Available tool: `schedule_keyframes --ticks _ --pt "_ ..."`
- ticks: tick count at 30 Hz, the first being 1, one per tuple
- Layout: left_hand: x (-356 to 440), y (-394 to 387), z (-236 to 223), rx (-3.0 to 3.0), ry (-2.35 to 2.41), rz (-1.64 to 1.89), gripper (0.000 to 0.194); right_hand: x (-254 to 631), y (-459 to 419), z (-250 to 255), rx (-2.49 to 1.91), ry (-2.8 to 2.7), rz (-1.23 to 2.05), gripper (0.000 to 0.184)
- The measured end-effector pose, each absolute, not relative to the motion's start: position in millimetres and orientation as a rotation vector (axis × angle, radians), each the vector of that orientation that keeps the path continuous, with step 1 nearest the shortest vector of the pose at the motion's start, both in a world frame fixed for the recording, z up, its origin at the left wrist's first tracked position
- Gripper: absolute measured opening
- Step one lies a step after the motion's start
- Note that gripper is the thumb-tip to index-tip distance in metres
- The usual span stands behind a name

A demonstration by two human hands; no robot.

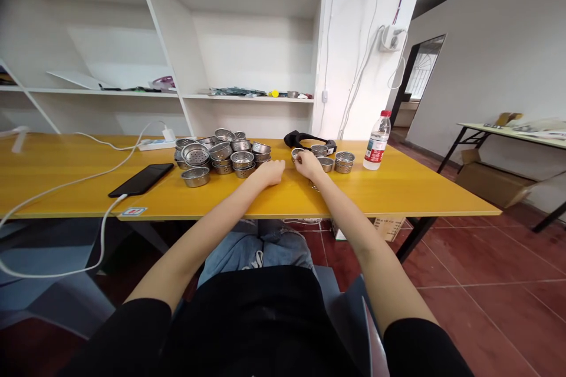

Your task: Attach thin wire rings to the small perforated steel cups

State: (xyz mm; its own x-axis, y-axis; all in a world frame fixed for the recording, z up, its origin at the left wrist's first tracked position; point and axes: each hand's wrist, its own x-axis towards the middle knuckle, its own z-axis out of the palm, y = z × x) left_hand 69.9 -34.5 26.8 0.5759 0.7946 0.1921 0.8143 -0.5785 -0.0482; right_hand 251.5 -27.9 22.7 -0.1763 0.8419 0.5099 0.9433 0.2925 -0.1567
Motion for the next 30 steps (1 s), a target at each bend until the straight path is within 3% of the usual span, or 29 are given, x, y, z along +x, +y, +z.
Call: schedule_keyframes --ticks 5,9,19,24,27,30 --pt "68.4 -46.0 29.6 -2.627 -1.447 -0.26 0.041 251.5 -23.7 22.1 -1.568 -1.99 -0.248 0.046" --pt "77.7 -47.6 32.1 -2.569 -1.462 -0.441 0.039 252.1 -21.3 22.2 -1.517 -1.967 -0.196 0.054" --pt "68.7 -51.9 41.4 -2.343 -1.527 -0.853 0.035 248.2 -26.4 24.0 -1.393 -2.045 -0.09 0.05" --pt "68.3 -55.6 42.2 -2.388 -1.552 -0.91 0.034 243.3 -26.9 22.4 -1.271 -1.911 -0.013 0.019" --pt "68.4 -55.1 40.5 -2.431 -1.526 -0.928 0.031 243.2 -26.9 23.0 -1.237 -1.879 -0.022 0.037" --pt "67.5 -53.1 38.9 -2.455 -1.49 -0.972 0.03 244.0 -26.2 24.4 -1.189 -1.933 -0.092 0.035"
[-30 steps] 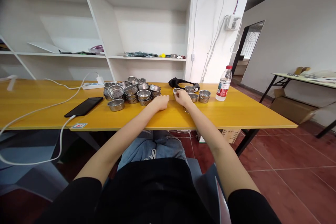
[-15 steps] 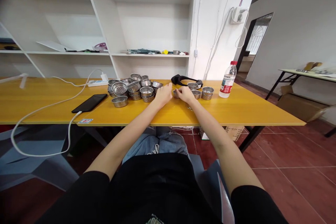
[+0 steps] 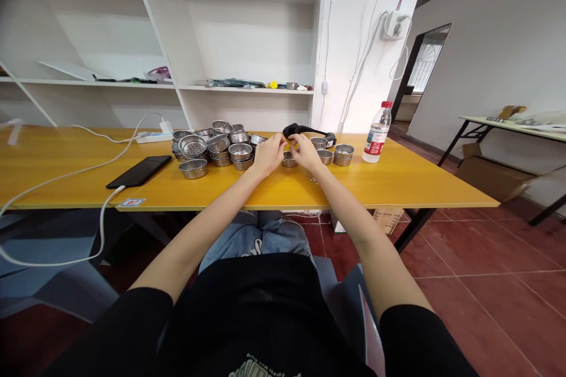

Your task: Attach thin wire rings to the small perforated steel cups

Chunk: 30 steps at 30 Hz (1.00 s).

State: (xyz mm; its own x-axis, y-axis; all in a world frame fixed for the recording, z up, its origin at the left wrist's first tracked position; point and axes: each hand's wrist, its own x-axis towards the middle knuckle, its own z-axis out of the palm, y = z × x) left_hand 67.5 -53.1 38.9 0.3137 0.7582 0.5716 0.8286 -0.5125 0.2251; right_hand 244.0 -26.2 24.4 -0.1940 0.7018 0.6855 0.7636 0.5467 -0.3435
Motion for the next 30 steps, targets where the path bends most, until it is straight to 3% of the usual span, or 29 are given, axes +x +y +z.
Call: schedule_keyframes --ticks 6,12,18,25,30 --pt "64.8 -47.9 37.9 -2.471 -1.44 -1.043 0.03 242.6 -22.5 24.6 -1.167 -1.966 -0.081 0.022" --pt "61.2 -43.1 36.8 -2.482 -1.454 -1.085 0.028 244.3 -23.8 22.4 -1.127 -1.854 0.14 0.024" --pt "61.0 -25.9 27.3 -2.599 -1.319 -1.242 0.025 255.5 -13.2 23.9 -1.043 -1.812 0.144 0.027" --pt "69.6 -5.4 4.2 -2.809 -1.297 -1.221 0.041 265.1 -5.4 16.2 -1.044 -1.692 0.25 0.022" --pt "72.4 5.2 -6.3 -2.975 -1.298 -1.294 0.07 264.6 -5.7 15.1 -1.094 -1.622 0.27 0.016"
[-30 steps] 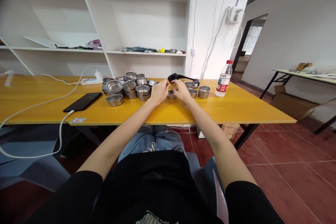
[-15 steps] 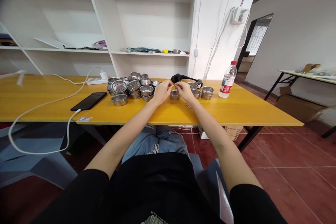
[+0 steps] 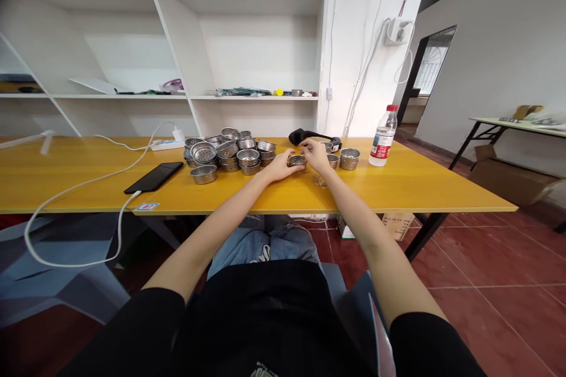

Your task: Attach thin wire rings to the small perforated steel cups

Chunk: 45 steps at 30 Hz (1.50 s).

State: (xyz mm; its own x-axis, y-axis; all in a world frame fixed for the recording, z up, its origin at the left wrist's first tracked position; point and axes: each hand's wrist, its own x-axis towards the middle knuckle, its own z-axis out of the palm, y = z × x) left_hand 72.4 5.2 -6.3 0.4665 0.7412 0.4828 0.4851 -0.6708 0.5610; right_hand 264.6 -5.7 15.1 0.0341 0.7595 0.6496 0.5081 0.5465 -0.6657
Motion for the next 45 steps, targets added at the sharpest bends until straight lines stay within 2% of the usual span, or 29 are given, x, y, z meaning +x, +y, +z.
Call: schedule_keyframes --ticks 4,11,22,38,45 --pt "72.1 9.6 -7.1 2.297 0.984 1.043 0.079 265.6 -2.0 15.4 -1.11 -1.599 0.275 0.019" --pt "73.8 10.4 -8.0 2.257 0.989 1.122 0.074 269.2 2.4 15.7 -1.142 -1.661 -0.101 0.014" --pt "72.1 7.3 -6.2 2.252 0.953 1.091 0.07 276.7 1.4 17.5 -1.075 -1.78 -0.325 0.024" --pt "72.3 9.0 -5.7 2.253 0.914 1.044 0.069 280.6 -2.5 21.3 -1.105 -1.991 -0.462 0.046" --pt "71.7 7.7 -4.7 2.261 0.906 1.048 0.068 278.5 -7.5 23.5 -1.152 -2.074 -0.537 0.046"
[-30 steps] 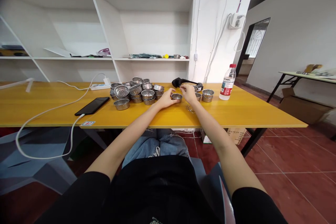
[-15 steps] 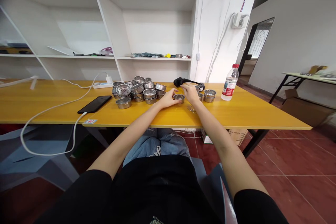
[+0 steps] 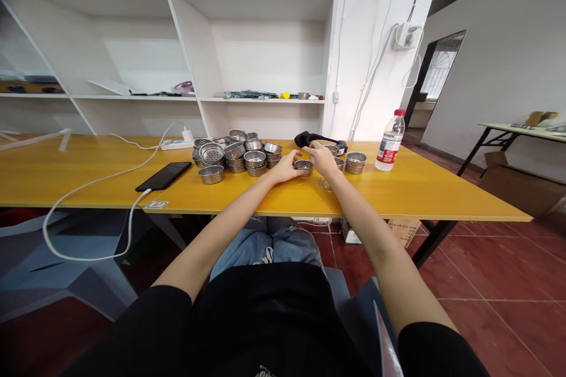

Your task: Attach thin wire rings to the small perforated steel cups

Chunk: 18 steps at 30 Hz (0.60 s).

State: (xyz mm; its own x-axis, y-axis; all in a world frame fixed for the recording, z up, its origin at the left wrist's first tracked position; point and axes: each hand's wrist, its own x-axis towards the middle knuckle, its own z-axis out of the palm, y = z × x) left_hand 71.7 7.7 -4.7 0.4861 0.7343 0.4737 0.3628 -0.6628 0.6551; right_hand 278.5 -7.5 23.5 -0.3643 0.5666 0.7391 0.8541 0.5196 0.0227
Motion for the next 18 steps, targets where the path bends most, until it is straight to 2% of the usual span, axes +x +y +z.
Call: schedule_keyframes --ticks 18 --pt "71.5 2.4 -1.4 2.162 0.892 1.088 0.067 279.8 -4.6 21.9 -1.167 -2.117 -0.641 0.043"
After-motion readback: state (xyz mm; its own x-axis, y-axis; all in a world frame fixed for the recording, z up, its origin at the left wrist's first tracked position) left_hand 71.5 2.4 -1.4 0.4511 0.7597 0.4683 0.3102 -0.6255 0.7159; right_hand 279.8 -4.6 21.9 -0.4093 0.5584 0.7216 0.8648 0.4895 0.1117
